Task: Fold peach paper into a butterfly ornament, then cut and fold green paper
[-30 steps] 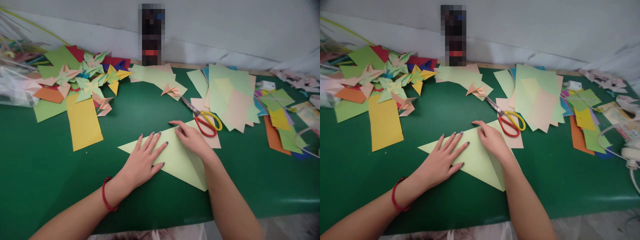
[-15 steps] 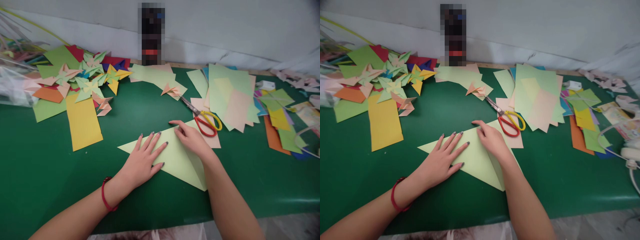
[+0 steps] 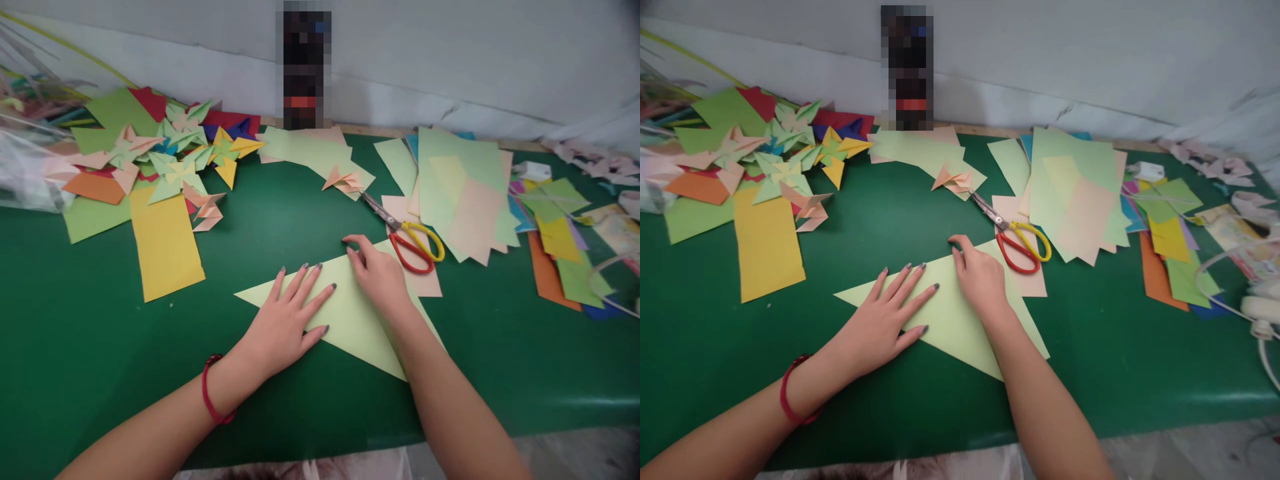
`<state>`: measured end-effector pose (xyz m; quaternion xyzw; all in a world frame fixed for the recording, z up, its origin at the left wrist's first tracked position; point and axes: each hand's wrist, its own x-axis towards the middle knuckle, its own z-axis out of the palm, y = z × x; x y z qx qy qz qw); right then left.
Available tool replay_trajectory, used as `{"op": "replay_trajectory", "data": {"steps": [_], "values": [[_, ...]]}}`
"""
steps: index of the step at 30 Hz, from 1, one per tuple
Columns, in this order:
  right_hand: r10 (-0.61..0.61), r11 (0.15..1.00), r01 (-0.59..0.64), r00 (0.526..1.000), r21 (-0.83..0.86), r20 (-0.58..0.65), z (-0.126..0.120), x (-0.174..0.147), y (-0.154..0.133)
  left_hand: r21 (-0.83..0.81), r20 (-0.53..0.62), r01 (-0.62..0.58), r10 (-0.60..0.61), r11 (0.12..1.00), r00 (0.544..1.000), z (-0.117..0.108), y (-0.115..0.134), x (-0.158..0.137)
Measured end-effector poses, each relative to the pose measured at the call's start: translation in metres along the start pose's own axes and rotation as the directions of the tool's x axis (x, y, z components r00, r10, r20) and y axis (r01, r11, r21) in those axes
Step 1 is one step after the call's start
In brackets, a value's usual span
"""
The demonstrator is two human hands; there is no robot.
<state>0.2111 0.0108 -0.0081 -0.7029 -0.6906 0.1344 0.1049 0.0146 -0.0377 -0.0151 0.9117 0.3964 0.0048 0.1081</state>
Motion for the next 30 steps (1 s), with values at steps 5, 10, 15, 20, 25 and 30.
{"op": "replay_trajectory", "data": {"steps": [5,10,15,20,25,30], "values": [[0.016,1.000,-0.016,1.000,-0.005,0.008,-0.002,-0.001,0.000,0.002,-0.002,-0.002,0.002,1.000,1.000,0.000,0.000,0.000],[0.028,0.999,-0.029,0.999,0.019,0.026,-0.003,-0.001,0.001,0.008,0.002,0.000,-0.001,1.000,1.000,0.000,0.001,-0.001],[0.057,0.997,-0.059,0.998,0.053,0.027,-0.001,0.001,0.000,0.002,-0.002,-0.002,0.002,1.000,1.000,-0.001,0.000,-0.001],[0.066,0.998,-0.066,0.998,-0.003,0.025,0.001,-0.001,-0.006,-0.015,0.008,0.001,-0.001,1.000,1.000,-0.001,-0.001,0.000],[0.041,0.991,-0.039,0.999,-0.128,0.020,0.004,-0.002,-0.010,-0.026,0.011,0.003,-0.002,1.000,1.000,0.000,0.000,-0.001],[0.005,0.979,-0.012,0.999,-0.204,-0.036,0.009,-0.002,-0.009,-0.037,0.006,0.006,-0.005,0.999,1.000,0.000,0.001,-0.001]]}}
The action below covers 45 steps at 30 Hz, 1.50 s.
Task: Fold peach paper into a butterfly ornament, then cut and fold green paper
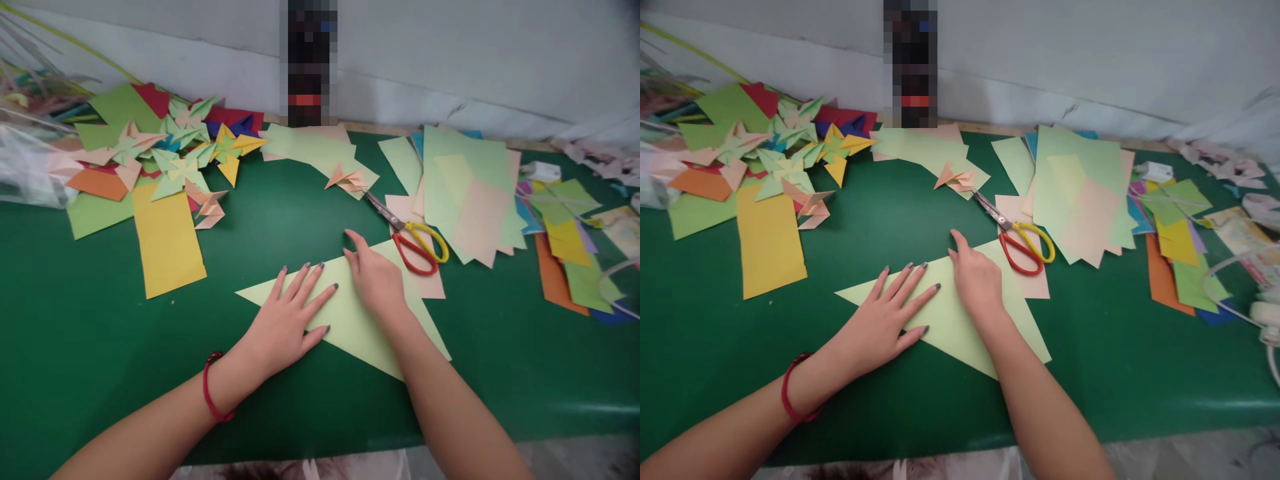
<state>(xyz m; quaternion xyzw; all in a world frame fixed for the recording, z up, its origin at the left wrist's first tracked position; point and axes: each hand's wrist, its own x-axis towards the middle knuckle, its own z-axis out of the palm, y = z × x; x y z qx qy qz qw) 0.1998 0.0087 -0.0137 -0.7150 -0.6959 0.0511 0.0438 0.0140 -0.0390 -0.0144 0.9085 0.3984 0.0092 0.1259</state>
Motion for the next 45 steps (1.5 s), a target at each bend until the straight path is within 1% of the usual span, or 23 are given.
{"op": "replay_trajectory", "data": {"steps": [3,7,9,17,20,22,25,28,33,36,38,40,41,43,45], "values": [[0.008,0.999,-0.010,0.998,-0.041,-0.059,0.006,-0.001,0.000,-0.010,0.012,0.003,-0.003,1.000,1.000,-0.001,0.001,0.001],[-0.005,1.000,0.000,0.981,-0.031,-0.192,0.017,-0.004,0.001,-0.031,0.025,0.007,-0.007,0.999,1.000,-0.002,0.001,0.001],[-0.022,0.999,0.016,0.972,-0.028,-0.235,0.021,-0.006,0.001,-0.039,0.017,0.014,-0.013,0.999,1.000,-0.002,0.002,0.001],[-0.047,0.997,0.029,0.960,-0.068,-0.275,0.024,-0.008,0.002,-0.065,-0.002,0.018,-0.018,0.998,1.000,-0.002,0.001,-0.001],[-0.045,0.998,0.031,0.961,-0.054,-0.271,0.023,-0.008,0.002,-0.068,-0.004,0.005,-0.005,0.998,1.000,-0.003,-0.003,-0.005],[-0.041,0.998,0.029,0.963,-0.050,-0.267,0.022,-0.008,0.001,-0.076,-0.004,0.020,-0.020,0.997,1.000,-0.004,-0.008,-0.010],[-0.028,0.999,0.015,0.964,-0.050,-0.264,0.021,-0.008,0.000,-0.076,-0.009,0.125,-0.126,0.989,0.992,-0.006,-0.018,-0.018],[-0.015,0.999,0.004,0.968,-0.043,-0.252,0.020,-0.008,0.000,-0.066,-0.031,0.250,-0.253,0.966,0.967,-0.008,-0.033,-0.027],[-0.012,0.999,0.003,0.967,-0.035,-0.255,0.021,-0.008,0.001,-0.040,-0.057,0.438,-0.439,0.898,0.897,-0.011,-0.053,-0.030],[-0.019,0.999,0.009,0.964,-0.038,-0.265,0.022,-0.008,0.001,-0.028,-0.102,0.538,-0.538,0.842,0.837,-0.010,-0.055,-0.027],[-0.022,0.999,0.011,0.963,-0.043,-0.270,0.022,-0.008,0.001,-0.022,-0.147,0.566,-0.563,0.824,0.813,-0.009,-0.052,-0.024],[-0.025,0.999,0.011,0.961,-0.054,-0.275,0.023,-0.008,0.002,-0.005,-0.193,0.556,-0.546,0.831,0.815,-0.008,-0.046,-0.021],[-0.027,0.998,0.011,0.960,-0.059,-0.280,0.024,-0.008,0.002,0.008,-0.206,0.539,-0.527,0.842,0.825,-0.007,-0.042,-0.020],[-0.033,0.998,0.014,0.958,-0.068,-0.286,0.025,-0.008,0.002,0.032,-0.201,0.486,-0.471,0.873,0.859,-0.006,-0.034,-0.018],[-0.035,0.997,0.015,0.957,-0.074,-0.288,0.025,-0.008,0.002,0.036,-0.168,0.432,-0.421,0.901,0.892,-0.005,-0.027,-0.018]]}}
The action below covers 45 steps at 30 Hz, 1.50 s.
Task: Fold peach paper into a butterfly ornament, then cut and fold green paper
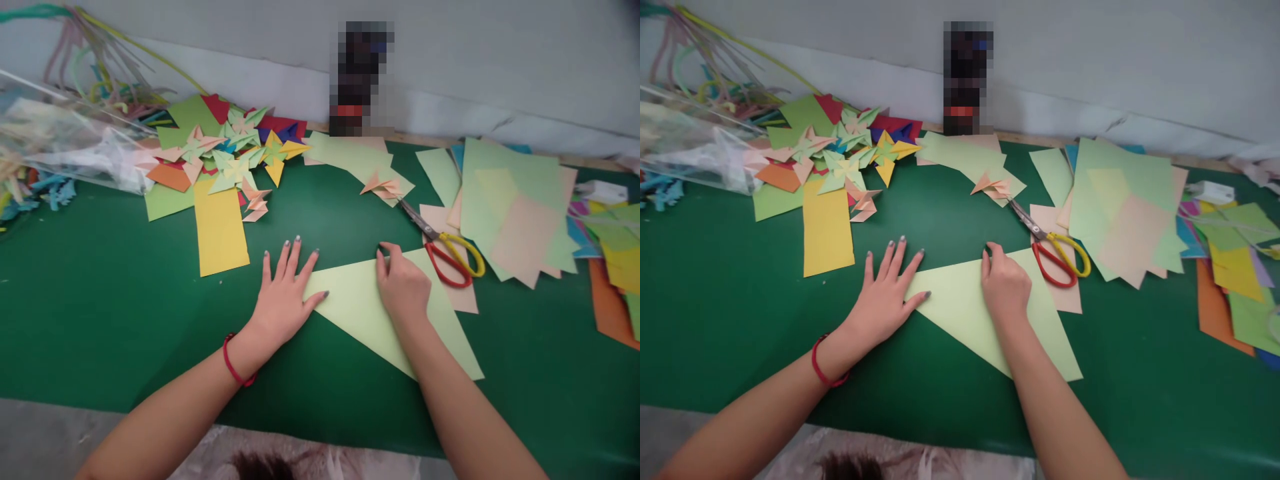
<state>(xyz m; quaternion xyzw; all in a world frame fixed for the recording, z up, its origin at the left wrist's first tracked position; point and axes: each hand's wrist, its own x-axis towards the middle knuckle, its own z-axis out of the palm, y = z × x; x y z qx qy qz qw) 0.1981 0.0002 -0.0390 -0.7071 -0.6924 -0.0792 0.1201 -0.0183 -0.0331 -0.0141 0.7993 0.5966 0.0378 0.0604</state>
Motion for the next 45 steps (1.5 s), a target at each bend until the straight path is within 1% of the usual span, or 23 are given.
{"op": "replay_trajectory", "data": {"steps": [3,6,9,12,17,20,24,29,33,37,41,45], "values": [[0.005,1.000,-0.005,1.000,0.004,0.005,0.000,0.000,0.000,-0.025,0.021,-0.027,0.028,0.999,0.999,0.000,0.004,-0.002],[0.007,1.000,-0.008,1.000,0.015,0.005,0.000,0.000,-0.001,-0.044,0.005,-0.041,0.041,0.998,0.999,0.002,0.005,-0.004],[0.001,1.000,-0.001,1.000,0.013,-0.001,0.000,0.000,-0.001,-0.072,0.015,-0.130,0.131,0.989,0.991,0.004,0.010,-0.006],[-0.002,1.000,0.002,1.000,0.014,-0.024,0.001,0.000,0.000,-0.114,0.043,-0.229,0.235,0.967,0.971,0.006,0.019,-0.011],[0.000,1.000,0.001,0.998,0.016,-0.065,0.004,0.000,0.002,-0.177,0.087,-0.336,0.355,0.925,0.931,0.007,0.026,-0.018],[-0.005,1.000,0.007,0.997,0.026,-0.081,0.004,0.000,0.002,-0.191,0.101,-0.375,0.399,0.907,0.912,0.006,0.026,-0.019],[-0.013,0.999,0.017,0.996,0.047,-0.085,0.004,0.000,0.002,-0.181,0.101,-0.389,0.411,0.903,0.906,0.004,0.027,-0.019],[0.002,0.998,0.002,0.997,0.055,-0.071,0.004,0.000,0.003,-0.129,0.101,-0.394,0.408,0.910,0.908,-0.003,0.029,-0.017],[0.012,0.998,-0.008,0.998,0.067,-0.058,0.004,0.001,0.002,-0.092,0.066,-0.404,0.411,0.910,0.909,-0.007,0.029,-0.017],[0.019,0.998,-0.016,0.999,0.062,-0.049,0.003,0.001,0.002,-0.092,0.019,-0.394,0.397,0.915,0.918,-0.005,0.027,-0.015],[0.022,0.998,-0.019,0.999,0.063,-0.045,0.003,0.001,0.002,-0.081,-0.022,-0.403,0.403,0.911,0.915,-0.001,0.024,-0.011],[0.013,0.998,-0.010,0.999,0.065,-0.044,0.003,0.001,0.002,-0.078,-0.036,-0.370,0.368,0.926,0.929,0.002,0.026,-0.009]]}}
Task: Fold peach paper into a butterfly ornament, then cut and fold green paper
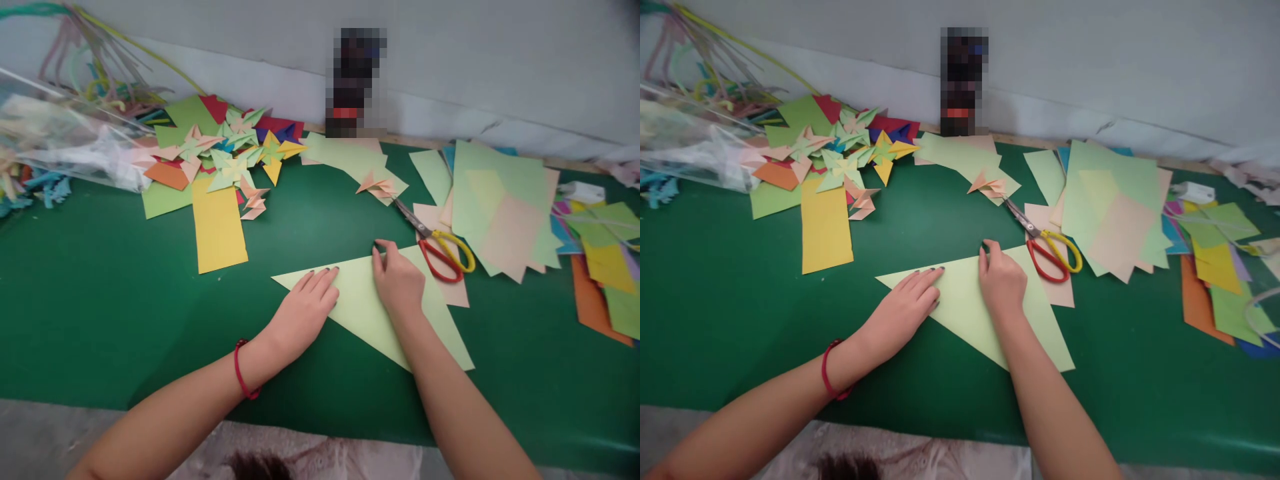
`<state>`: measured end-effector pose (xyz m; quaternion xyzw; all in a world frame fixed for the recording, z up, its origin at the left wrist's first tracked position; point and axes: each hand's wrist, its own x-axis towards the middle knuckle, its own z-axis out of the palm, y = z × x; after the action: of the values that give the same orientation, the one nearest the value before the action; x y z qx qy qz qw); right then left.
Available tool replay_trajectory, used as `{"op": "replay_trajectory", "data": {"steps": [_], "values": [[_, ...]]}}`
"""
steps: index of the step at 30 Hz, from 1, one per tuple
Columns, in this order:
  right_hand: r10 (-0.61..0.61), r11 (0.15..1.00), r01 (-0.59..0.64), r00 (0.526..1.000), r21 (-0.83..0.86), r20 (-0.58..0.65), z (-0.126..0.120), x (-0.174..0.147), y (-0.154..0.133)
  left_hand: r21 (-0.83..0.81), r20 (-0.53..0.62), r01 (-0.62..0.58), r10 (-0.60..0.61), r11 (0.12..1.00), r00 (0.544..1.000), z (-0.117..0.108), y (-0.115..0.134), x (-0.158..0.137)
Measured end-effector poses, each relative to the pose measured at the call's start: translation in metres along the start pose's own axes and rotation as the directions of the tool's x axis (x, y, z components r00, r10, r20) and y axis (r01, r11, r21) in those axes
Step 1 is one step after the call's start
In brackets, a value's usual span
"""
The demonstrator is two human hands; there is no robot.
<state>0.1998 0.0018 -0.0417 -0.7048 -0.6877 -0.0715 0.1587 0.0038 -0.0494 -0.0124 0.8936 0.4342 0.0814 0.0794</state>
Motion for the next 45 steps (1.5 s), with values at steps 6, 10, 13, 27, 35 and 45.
{"op": "replay_trajectory", "data": {"steps": [6,10,13,27,35,45], "values": [[0.009,1.000,-0.009,1.000,-0.024,0.008,0.0000,0.0008,-0.0005,-0.029,0.035,0.042,-0.041,0.999,0.999,0.0050,0.0043,-0.0019],[0.006,1.000,-0.006,1.000,-0.009,0.008,-0.0003,0.0003,-0.0003,-0.048,0.072,0.079,-0.076,0.996,0.995,0.0077,0.0029,-0.0037],[0.008,1.000,-0.007,1.000,-0.008,0.012,-0.0012,0.0001,-0.0005,-0.054,0.098,0.086,-0.080,0.995,0.992,0.0074,0.0025,-0.0041],[0.024,0.999,-0.024,1.000,0.024,0.021,-0.0024,0.0005,-0.0012,-0.090,0.071,0.172,-0.166,0.981,0.984,0.0051,0.0049,-0.0077],[0.036,0.999,-0.037,0.999,0.030,0.030,-0.0028,0.0010,-0.0015,-0.092,0.085,0.164,-0.156,0.982,0.984,0.0051,0.0042,-0.0075],[0.051,0.997,-0.053,0.998,0.053,0.049,-0.0060,0.0027,-0.0026,-0.069,0.114,0.150,-0.142,0.986,0.983,0.0004,0.0001,-0.0087]]}}
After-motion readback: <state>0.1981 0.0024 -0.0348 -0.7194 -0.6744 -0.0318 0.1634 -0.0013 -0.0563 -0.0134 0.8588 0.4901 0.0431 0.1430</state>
